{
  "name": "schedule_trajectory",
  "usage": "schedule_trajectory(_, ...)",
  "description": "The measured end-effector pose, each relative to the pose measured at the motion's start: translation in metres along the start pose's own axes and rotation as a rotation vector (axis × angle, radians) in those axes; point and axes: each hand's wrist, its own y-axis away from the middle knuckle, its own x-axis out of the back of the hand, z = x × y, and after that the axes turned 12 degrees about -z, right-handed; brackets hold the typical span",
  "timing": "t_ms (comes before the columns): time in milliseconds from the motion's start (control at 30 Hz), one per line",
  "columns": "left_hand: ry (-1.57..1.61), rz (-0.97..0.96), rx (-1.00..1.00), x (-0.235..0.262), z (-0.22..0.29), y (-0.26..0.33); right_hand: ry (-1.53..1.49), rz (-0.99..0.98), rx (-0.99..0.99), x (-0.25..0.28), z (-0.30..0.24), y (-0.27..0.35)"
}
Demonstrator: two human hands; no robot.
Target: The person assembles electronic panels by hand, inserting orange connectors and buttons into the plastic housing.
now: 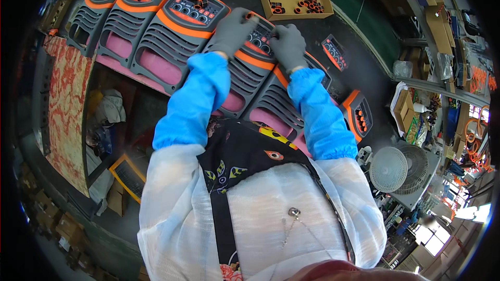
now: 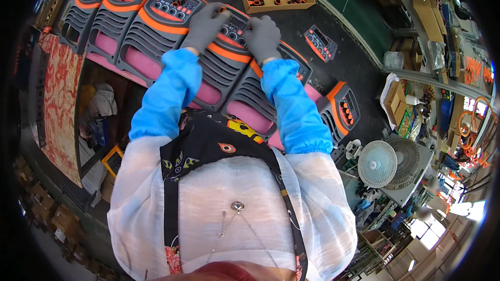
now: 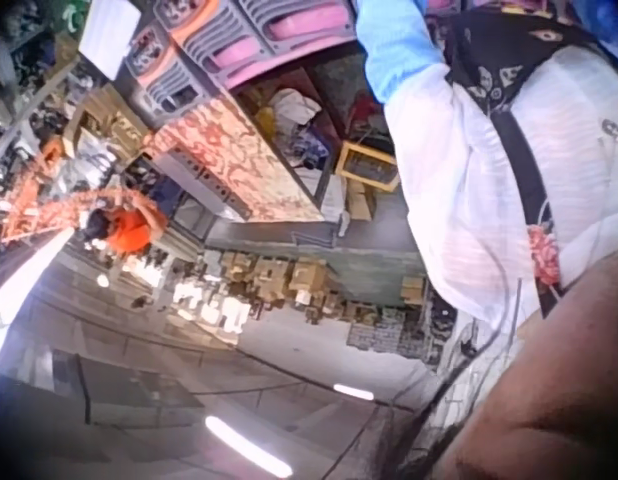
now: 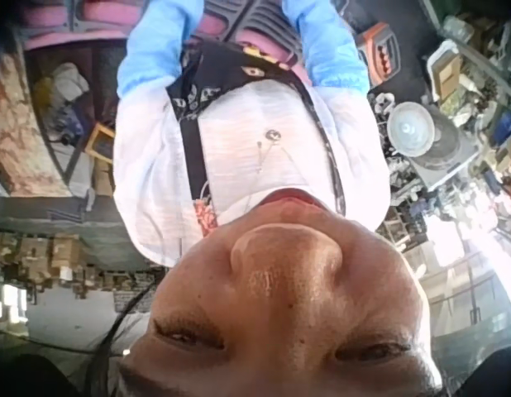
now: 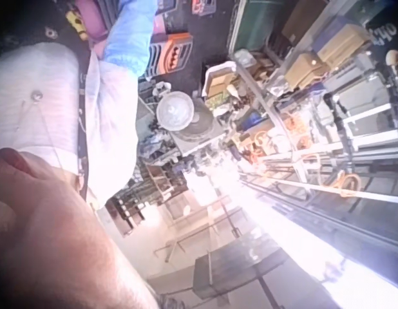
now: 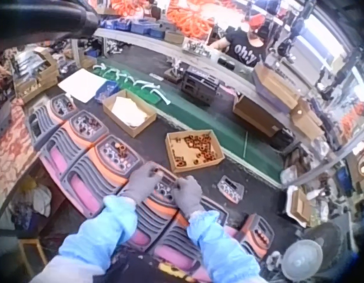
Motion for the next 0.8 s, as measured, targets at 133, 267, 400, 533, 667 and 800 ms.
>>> schedule_trajectory(133, 1.27, -0.161, 0.371, 0.05, 0.004, 0.007, -0.864, -0.033, -0.039, 0.024, 0.013, 0.013)
schedule_trajectory(267, 1.271, -0.087, 0.324, 0.053, -0.012, -0.007, -1.56, -0.218, -0.052, 0.034, 0.02, 0.025)
schedule_trajectory(400, -0.142, -0.26, 0.108, 0.042, -0.007, -0.024, -1.799, -0.294, 0.1, 0.024, 0.031, 0.033)
schedule_trajectory(533, -0.575, -0.285, 0.069, 0.024, -0.009, -0.03, -2.045, -0.358, 0.05, 0.034, 0.026, 0.049)
schedule_trajectory(667, -0.544, -0.282, 0.034, 0.018, -0.011, -0.026, -2.026, -0.427, -0.049, 0.033, 0.029, 0.054)
schedule_trajectory(800, -0.519, -0.288, -0.031, 0.016, -0.012, -0.027, -1.839, -0.364, -0.041, 0.03, 0.023, 0.053)
